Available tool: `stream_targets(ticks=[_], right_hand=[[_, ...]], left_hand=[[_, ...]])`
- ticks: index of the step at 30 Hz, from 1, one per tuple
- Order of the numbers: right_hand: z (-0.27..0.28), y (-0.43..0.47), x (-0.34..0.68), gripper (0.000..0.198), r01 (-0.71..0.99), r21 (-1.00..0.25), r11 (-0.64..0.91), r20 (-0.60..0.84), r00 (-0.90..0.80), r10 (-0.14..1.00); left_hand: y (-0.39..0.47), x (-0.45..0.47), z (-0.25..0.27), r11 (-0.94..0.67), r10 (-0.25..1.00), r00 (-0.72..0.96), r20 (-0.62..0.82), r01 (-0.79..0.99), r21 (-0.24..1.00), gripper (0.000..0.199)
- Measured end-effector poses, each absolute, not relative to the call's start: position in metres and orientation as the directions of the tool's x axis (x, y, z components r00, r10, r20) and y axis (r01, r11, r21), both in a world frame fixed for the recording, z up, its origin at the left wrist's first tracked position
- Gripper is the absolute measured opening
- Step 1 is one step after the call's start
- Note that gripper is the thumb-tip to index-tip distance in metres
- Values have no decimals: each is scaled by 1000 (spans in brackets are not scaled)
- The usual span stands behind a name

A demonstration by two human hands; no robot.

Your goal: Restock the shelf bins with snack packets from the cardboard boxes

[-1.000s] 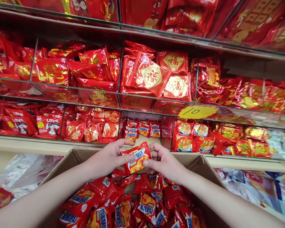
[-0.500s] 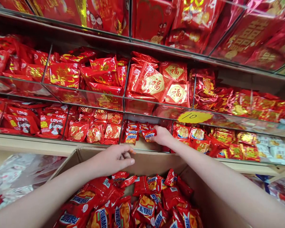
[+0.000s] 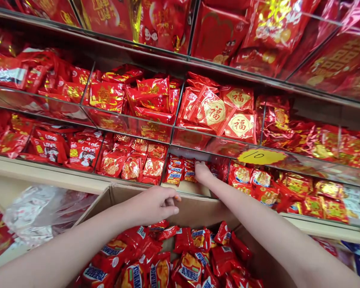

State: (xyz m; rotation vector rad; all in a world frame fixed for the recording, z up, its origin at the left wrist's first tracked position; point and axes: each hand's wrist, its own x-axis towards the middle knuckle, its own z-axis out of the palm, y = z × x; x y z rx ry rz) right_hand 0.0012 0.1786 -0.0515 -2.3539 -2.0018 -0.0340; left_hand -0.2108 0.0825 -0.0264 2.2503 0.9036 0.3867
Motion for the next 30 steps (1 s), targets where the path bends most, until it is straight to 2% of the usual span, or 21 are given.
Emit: stream_targets(ticks=[5,12,16,18,21,23,25,26,27,30], right_hand=[[-51,182,-5,24,998,28,-60,56,58,997],[-50,177,-6,27,991,61,-116,115,108,987],[-38,165,-6,29,990,63,-123,169,111,979],[-26,148,-10,27,993,70,-93,209,77,975],[-7,104,-20,20,994,90,57,304,-82,949],[-4,67,-28,20,934,138,329,359,-357,862],[-18,35,-34,19,746,200,635,224,-665,712],[-31,23,-35,16,646,202,736,138,-763,631],[-47,15,-36,15,601,190,776,81,-797,598],[-100,8,-34,15,615,114,780,-19,-784,621]], left_hand=[[84,-211,-26,-552,688,725,37,489,675,26],[83,-211,-25,-623,657,753,41,511,593,23],[82,-217,-34,-651,621,778,-90,577,493,25],[81,-221,-42,-648,632,745,-215,659,382,31],[78,-224,-51,-611,663,639,-391,763,210,43],[75,-222,-52,-594,664,590,-459,789,156,47],[72,-218,-49,-591,661,573,-484,795,134,49],[71,-216,-48,-591,660,567,-492,797,126,49],[70,-214,-46,-590,662,564,-494,798,122,48],[69,-211,-44,-588,664,568,-486,798,129,47]])
